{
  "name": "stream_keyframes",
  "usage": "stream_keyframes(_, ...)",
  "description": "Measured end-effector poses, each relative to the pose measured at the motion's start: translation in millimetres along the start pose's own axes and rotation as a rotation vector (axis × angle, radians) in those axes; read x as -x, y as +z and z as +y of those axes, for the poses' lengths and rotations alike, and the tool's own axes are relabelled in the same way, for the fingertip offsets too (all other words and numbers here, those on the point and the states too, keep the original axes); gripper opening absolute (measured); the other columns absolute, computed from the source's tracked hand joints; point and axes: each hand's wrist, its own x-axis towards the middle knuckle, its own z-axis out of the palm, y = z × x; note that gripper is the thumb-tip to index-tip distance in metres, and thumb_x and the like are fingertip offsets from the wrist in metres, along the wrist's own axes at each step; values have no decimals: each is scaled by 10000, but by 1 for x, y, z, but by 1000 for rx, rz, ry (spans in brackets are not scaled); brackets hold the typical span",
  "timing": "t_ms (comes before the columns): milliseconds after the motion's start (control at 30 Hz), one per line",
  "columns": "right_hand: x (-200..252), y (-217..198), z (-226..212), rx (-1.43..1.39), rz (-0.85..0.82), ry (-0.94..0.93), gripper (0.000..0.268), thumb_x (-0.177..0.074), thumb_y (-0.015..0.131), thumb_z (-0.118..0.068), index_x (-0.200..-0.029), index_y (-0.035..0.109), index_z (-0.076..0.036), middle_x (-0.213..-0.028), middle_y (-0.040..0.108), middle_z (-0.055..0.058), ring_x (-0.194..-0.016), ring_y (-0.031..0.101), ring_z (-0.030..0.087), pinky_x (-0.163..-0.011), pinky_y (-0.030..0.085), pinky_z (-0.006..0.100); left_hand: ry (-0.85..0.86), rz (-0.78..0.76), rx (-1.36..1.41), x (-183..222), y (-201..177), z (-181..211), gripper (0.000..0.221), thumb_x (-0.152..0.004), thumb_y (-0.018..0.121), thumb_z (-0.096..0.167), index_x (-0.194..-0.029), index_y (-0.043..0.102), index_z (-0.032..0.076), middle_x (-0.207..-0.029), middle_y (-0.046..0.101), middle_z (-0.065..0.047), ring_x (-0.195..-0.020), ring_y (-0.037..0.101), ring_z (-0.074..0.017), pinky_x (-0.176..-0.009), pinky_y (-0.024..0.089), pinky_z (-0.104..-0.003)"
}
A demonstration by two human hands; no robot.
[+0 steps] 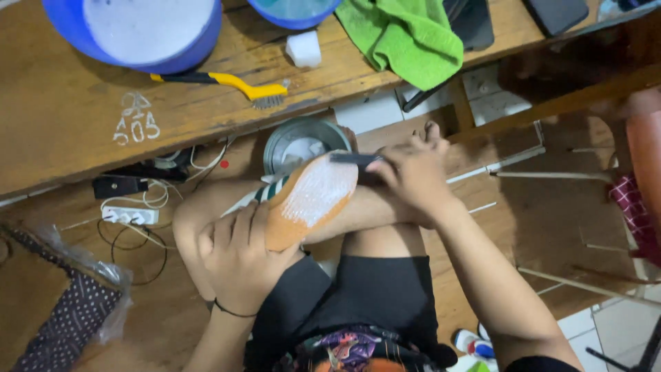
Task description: Cleaning the sole of a sneaker by scrubbing it with a brush dipped in soapy water.
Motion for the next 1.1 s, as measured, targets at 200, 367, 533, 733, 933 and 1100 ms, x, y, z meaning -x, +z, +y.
stream_keyframes(200,9,-24,-42,29,49,-133,555,-1031,542,-872,-1098,893,-447,-1033,758,-37,-1029,628,473,-1271,79,934,-3,-36,7,14,12,-9,605,-943,833,687,-1231,813,156,-1190,821,9,-1042,707,-236,-957,477,-445)
stream_keyframes(367,10,-7,-26,-96,22,-140,460,-1113,669,-627,-1161,841,-204,-1032,824,58,-1034,656,330,-881,419,542,5,-8,28,13,11,-15,604,-952,859,677,-1257,832,155,-1185,816,15,-1078,702,-220,-970,489,-439)
stream_keyframes(533,17,11,19,4,23,26,508,-1051,655,-743,-1170,889,-308,-1306,884,-47,-1571,569,584,-1049,372,700,12,31,49,14,13,-12,536,-1067,729,612,-1251,851,123,-1211,818,-13,-1080,713,-239,-1004,486,-427)
stream_keyframes(733,29,-89,8,-70,48,97,445,-1137,674,-561,-1205,817,-145,-1140,847,32,-982,693,300,-1004,383,485,-64,13,156,14,8,-23,643,-897,919,669,-1253,853,137,-1237,832,-9,-1103,717,-239,-975,505,-447)
stream_keyframes(933,-12,-180,-18,-266,10,118,439,-1008,721,-24,-1355,478,89,-1086,749,248,-842,769,340,-715,634,440,-104,-10,139,18,15,-22,576,-889,862,611,-1261,849,171,-1232,819,13,-1077,710,-244,-1003,515,-448)
stream_keyframes(1100,-121,-226,-68,-51,196,-355,299,-1128,779,97,-1421,719,111,-1295,777,257,-1084,730,403,-888,571,505,-143,-68,110,23,19,-29,714,-809,881,751,-1277,845,212,-1258,809,62,-1101,697,-225,-1035,495,-446)
